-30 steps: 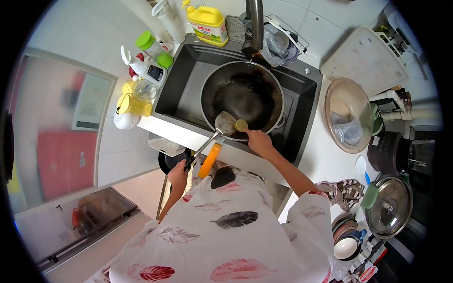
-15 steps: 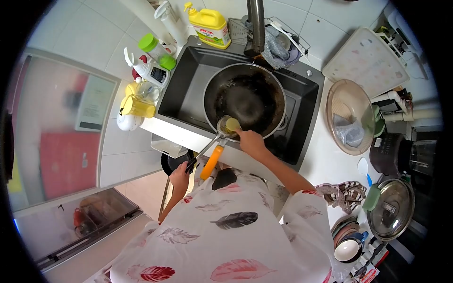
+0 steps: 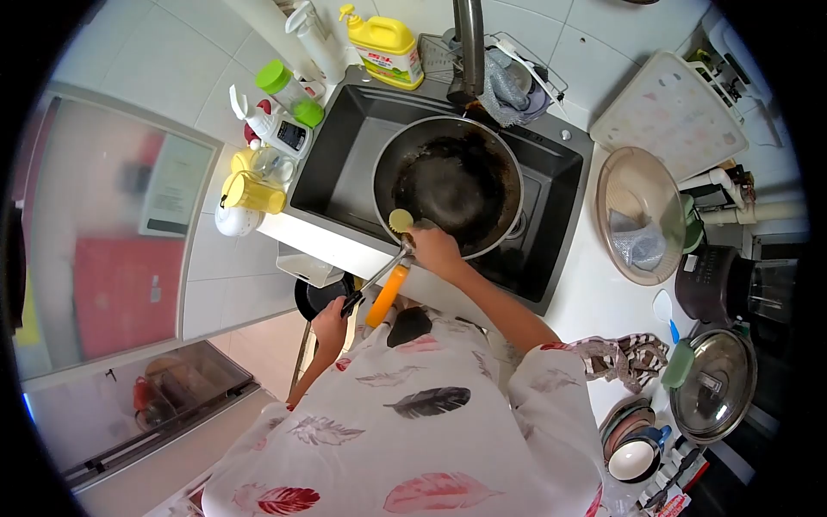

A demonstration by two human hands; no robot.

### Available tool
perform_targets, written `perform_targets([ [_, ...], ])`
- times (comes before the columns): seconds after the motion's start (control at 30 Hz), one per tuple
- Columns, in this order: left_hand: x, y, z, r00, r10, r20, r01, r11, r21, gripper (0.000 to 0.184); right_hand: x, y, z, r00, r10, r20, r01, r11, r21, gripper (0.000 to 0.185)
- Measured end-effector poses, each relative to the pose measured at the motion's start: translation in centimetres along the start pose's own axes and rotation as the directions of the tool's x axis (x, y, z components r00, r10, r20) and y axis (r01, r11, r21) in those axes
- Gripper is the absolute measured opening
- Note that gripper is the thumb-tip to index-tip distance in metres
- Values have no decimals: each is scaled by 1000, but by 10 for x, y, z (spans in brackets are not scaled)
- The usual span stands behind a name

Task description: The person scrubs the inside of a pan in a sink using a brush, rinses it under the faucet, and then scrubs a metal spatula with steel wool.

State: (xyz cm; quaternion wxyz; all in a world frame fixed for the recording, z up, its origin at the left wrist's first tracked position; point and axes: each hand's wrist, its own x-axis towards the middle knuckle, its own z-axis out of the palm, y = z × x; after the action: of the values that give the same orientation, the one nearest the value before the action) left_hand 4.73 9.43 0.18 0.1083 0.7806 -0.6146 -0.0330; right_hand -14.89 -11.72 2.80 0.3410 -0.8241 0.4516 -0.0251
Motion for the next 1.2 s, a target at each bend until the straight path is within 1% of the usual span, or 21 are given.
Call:
perform_targets([
  [0.03, 1, 0, 0, 1000, -6, 7, 6, 1000, -5, 21, 1, 3, -4, 1000, 0, 0, 0, 1000, -1, 36],
  [0.13, 5, 2, 1, 1000, -22, -10, 22, 1000, -20, 21, 5, 21, -13, 983, 125, -132, -96, 974, 205, 29],
  [0.17, 9, 2, 2, 1000, -18, -12, 17, 1000, -22, 21, 8, 32, -11, 982, 127, -137, -97, 974, 204, 29],
  [0.23, 16, 4, 3, 999, -40, -5, 40, 999, -22, 22, 12, 57, -5, 881, 173, -441, -4, 933, 359, 28],
  [0.27, 19, 6, 3, 999, -40, -6, 40, 999, -23, 22, 15, 73, 1, 881, 173, -441, -4, 934, 357, 28],
  [0.33, 29, 13, 0, 999, -32, -15, 31, 998, -63, 23, 17, 99, 6, 811, 288, -509, -101, 926, 363, 25],
  [0.37, 34, 15, 0, 999, -33, -17, 32, 997, -66, 23, 15, 107, 5, 811, 287, -510, -101, 927, 361, 25],
  [0.4, 38, 18, -1, 999, -40, 12, 40, 996, -77, 24, 9, 106, -4, 812, 483, -326, -251, 794, 553, 23],
  [0.43, 42, 20, -1, 998, -44, 41, 48, 995, -89, 24, 3, 103, -13, 770, 629, -103, -400, 603, 690, 21],
  [0.47, 47, 24, -2, 998, -41, 40, 44, 995, -95, 24, -4, 98, -21, 776, 629, -42, -365, 503, 783, 16],
  [0.5, 52, 28, -4, 999, -22, 46, 27, 995, -95, 24, -10, 99, -24, 773, 633, -46, -366, 504, 783, 16],
  [0.57, 60, 34, -8, 999, 0, 51, 5, 995, -100, 24, -19, 102, -28, 811, 583, 51, -355, 421, 835, 16],
  [0.7, 71, 40, -9, 997, 52, 64, -44, 992, -121, 23, -30, 104, -31, 820, 563, 101, -361, 373, 855, 17],
  [0.77, 75, 43, -11, 996, 77, 55, -70, 989, -129, 23, -35, 105, -30, 850, 495, 181, -331, 234, 914, 20],
  [0.8, 78, 45, -13, 994, 82, 71, -72, 989, -131, 22, -37, 103, -30, 850, 497, 177, -329, 236, 914, 20],
  [0.87, 81, 47, -15, 993, 86, 86, -74, 988, -136, 21, -45, 98, -29, 898, 386, 211, -274, 117, 954, 22],
  [0.9, 83, 47, -16, 989, 88, 117, -71, 988, -140, 21, -47, 94, -30, 899, 387, 208, -273, 120, 955, 22],
  [0.97, 84, 46, -18, 985, 89, 145, -68, 987, -143, 20, -51, 84, -33, 912, 346, 220, -254, 57, 965, 23],
  [1.03, 85, 44, -21, 973, 84, 213, -51, 986, -158, 20, -51, 80, -33, 916, 333, 221, -251, 49, 967, 22],
  [1.13, 87, 44, -30, 965, 94, 244, -67, 991, -117, 19, -51, 68, -36, 936, 301, 183, -218, 87, 972, 23],
  [1.2, 92, 48, -42, 970, 151, 190, -129, 984, -125, 18, -47, 56, -39, 954, 254, 158, -197, 136, 971, 23],
])
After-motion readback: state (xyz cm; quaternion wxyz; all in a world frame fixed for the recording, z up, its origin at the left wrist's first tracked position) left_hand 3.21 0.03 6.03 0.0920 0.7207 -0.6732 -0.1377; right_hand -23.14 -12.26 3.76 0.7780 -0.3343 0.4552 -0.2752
